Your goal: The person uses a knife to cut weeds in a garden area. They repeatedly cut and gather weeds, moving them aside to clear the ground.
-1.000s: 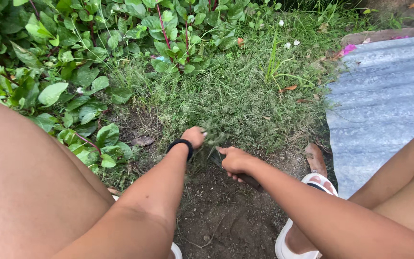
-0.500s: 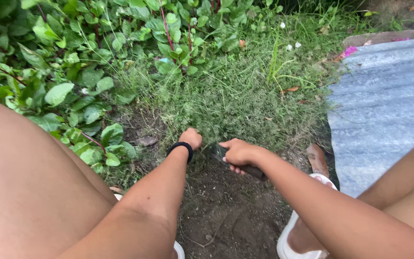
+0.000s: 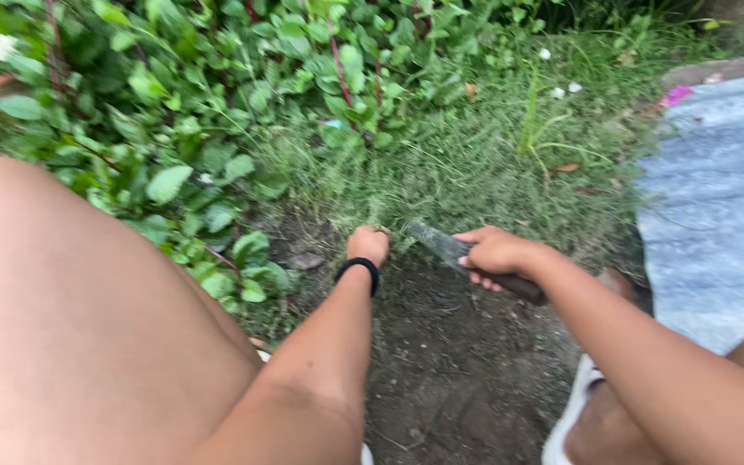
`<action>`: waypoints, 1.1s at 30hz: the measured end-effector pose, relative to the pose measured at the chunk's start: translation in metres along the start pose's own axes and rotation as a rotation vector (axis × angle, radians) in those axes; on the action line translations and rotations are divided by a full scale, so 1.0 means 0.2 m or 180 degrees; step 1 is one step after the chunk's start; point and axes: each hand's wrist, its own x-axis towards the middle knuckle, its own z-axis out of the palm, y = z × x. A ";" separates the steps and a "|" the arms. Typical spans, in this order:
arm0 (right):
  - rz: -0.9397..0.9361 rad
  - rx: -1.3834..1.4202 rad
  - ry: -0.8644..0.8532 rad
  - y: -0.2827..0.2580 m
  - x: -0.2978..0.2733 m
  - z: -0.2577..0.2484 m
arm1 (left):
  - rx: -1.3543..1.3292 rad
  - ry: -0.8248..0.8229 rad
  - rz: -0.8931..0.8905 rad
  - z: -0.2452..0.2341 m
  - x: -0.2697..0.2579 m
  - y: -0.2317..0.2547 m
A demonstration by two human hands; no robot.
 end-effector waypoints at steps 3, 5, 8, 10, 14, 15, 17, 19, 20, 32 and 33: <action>0.0077 -0.0114 0.0118 0.00 -0.05 -0.05 | -0.0182 -0.0518 -0.0231 -0.04 0.02 -0.01; 0.0079 -0.0213 0.0193 0.00 -0.07 -0.08 | -0.0206 -0.1120 -0.0159 -0.05 0.05 0.01; 0.0123 -0.0327 0.0208 -0.01 -0.10 -0.09 | -0.0062 -0.1754 -0.0169 -0.04 0.07 -0.01; 0.0140 -0.0257 0.0170 0.00 -0.12 -0.09 | 0.0312 -0.1630 -0.0534 0.01 0.06 -0.08; 0.0152 -0.0516 0.0028 0.02 -0.17 -0.12 | 0.1441 -0.1395 -0.0379 0.09 0.00 -0.26; 0.0239 -0.0569 -0.0065 0.03 -0.18 -0.14 | 0.1644 -0.1575 -0.0365 0.10 -0.03 -0.30; 0.0417 -0.0668 -0.0256 0.05 -0.22 -0.21 | 0.1707 -0.1565 -0.0411 0.10 -0.12 -0.34; 0.0596 -0.0719 -0.0263 0.08 -0.25 -0.27 | 0.1433 -0.1179 -0.0534 0.06 -0.26 -0.35; 0.0682 -0.0741 -0.0266 0.09 -0.26 -0.30 | 0.1493 -0.1141 -0.0186 0.05 -0.31 -0.32; 0.0763 -0.0554 -0.0111 0.20 -0.26 -0.34 | 0.3083 -0.1009 0.1953 0.34 -0.44 0.22; 0.0738 -0.0573 -0.0133 0.20 -0.27 -0.34 | 0.3302 -0.0892 0.1864 0.37 -0.44 0.22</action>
